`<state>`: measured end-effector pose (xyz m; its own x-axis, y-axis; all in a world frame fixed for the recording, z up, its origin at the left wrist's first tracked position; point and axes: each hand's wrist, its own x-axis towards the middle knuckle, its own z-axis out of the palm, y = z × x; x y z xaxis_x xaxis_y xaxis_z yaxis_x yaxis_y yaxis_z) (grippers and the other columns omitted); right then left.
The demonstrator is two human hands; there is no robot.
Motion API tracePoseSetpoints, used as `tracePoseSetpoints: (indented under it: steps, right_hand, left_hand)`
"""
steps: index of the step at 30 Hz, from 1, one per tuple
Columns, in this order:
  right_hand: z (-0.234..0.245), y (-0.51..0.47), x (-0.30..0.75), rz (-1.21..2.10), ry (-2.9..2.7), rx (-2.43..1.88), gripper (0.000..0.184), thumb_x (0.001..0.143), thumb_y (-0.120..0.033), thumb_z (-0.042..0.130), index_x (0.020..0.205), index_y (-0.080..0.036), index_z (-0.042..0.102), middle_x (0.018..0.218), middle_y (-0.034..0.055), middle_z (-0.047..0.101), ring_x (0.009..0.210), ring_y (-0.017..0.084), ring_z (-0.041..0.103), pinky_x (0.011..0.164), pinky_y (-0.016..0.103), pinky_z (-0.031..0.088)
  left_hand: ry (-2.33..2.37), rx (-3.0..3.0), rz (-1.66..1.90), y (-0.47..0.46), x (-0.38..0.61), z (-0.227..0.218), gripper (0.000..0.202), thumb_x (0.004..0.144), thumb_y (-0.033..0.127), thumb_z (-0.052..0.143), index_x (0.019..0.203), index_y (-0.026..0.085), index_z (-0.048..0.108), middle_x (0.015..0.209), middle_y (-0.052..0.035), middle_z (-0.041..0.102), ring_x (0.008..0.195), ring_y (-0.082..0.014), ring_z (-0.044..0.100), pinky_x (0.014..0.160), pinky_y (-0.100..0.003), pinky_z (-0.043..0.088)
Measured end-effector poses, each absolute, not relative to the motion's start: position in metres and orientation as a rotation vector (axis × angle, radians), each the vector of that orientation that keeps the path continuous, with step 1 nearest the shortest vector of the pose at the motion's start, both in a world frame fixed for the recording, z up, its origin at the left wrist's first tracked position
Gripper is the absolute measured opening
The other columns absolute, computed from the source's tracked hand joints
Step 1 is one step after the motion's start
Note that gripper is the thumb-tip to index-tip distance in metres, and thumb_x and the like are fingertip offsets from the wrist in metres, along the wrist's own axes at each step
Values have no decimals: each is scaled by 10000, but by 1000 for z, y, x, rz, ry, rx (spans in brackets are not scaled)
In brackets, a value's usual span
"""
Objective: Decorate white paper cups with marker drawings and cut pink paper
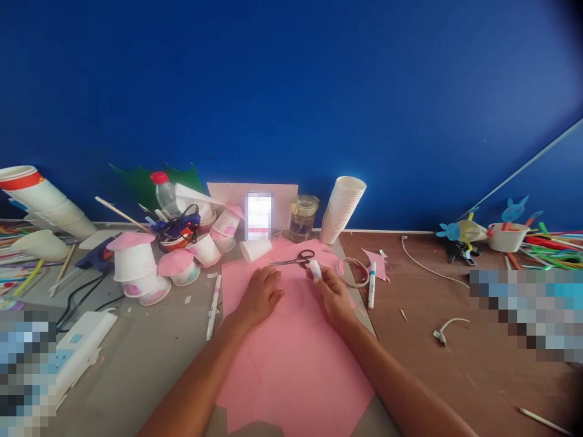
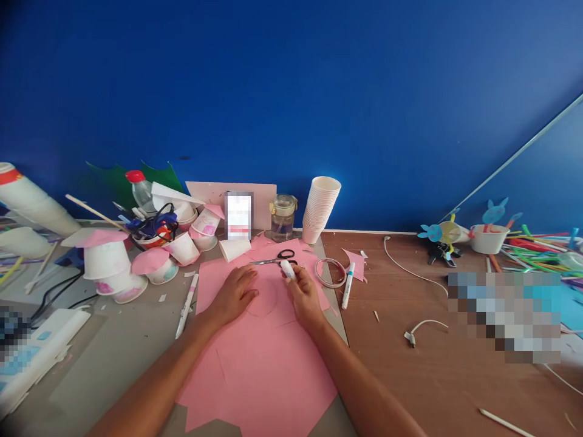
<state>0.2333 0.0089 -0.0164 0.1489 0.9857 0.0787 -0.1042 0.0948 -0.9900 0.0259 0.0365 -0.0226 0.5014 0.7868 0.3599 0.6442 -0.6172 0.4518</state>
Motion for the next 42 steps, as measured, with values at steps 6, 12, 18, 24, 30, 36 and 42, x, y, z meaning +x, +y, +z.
tracePoseSetpoints:
  steps: [6,12,18,24,30,36,42]
  right_hand:
    - [-16,12,235,650,-1297,-1386,294,781,-428,591,959,-203,657,829,30,581,816,213,520,772,351,406]
    - [-20,11,231,508,-1482,-1513,109,797,-310,553,811,-209,593,770,42,583,758,217,500,667,325,397]
    - [-23,12,228,421,-1624,-1519,77,764,-195,543,705,-225,505,748,50,568,770,236,487,666,339,390]
    - [-23,14,227,391,-1662,-1519,84,766,-176,531,712,-226,489,753,58,575,794,249,485,693,356,395]
    - [-24,15,226,357,-1663,-1537,116,772,-174,536,689,-230,476,731,50,564,764,238,472,665,340,388]
    - [-29,18,226,329,-1665,-1548,69,768,-180,538,720,-223,514,749,57,579,803,246,485,696,349,401]
    - [-27,14,226,320,-1638,-1539,213,743,-179,533,952,-196,571,819,70,603,810,244,514,729,369,416]
  left_hand:
    - [1244,2500,752,37,28,-24,238,828,175,523,1064,190,549,1254,-139,524,1181,-294,467,1013,-515,380]
    - [1259,2345,819,35,28,-22,202,797,146,541,992,188,575,1255,-140,527,1200,-297,467,1018,-516,390]
    - [1230,2224,852,35,28,-16,114,781,113,503,825,205,554,1198,-117,582,1185,-273,485,1015,-489,390]
    - [1193,2040,884,35,28,-10,109,805,141,468,766,218,534,995,-59,658,1029,-225,567,974,-439,402]
    - [1197,1796,957,34,25,-6,68,822,238,486,799,206,542,776,-9,603,741,-165,562,678,-281,464]
    - [1157,1693,1030,34,25,-8,113,817,301,516,847,198,553,798,-12,600,756,-153,565,680,-260,466]
    - [1125,1632,1066,33,26,-7,147,821,325,535,886,196,562,866,-27,620,828,-164,590,751,-287,484]
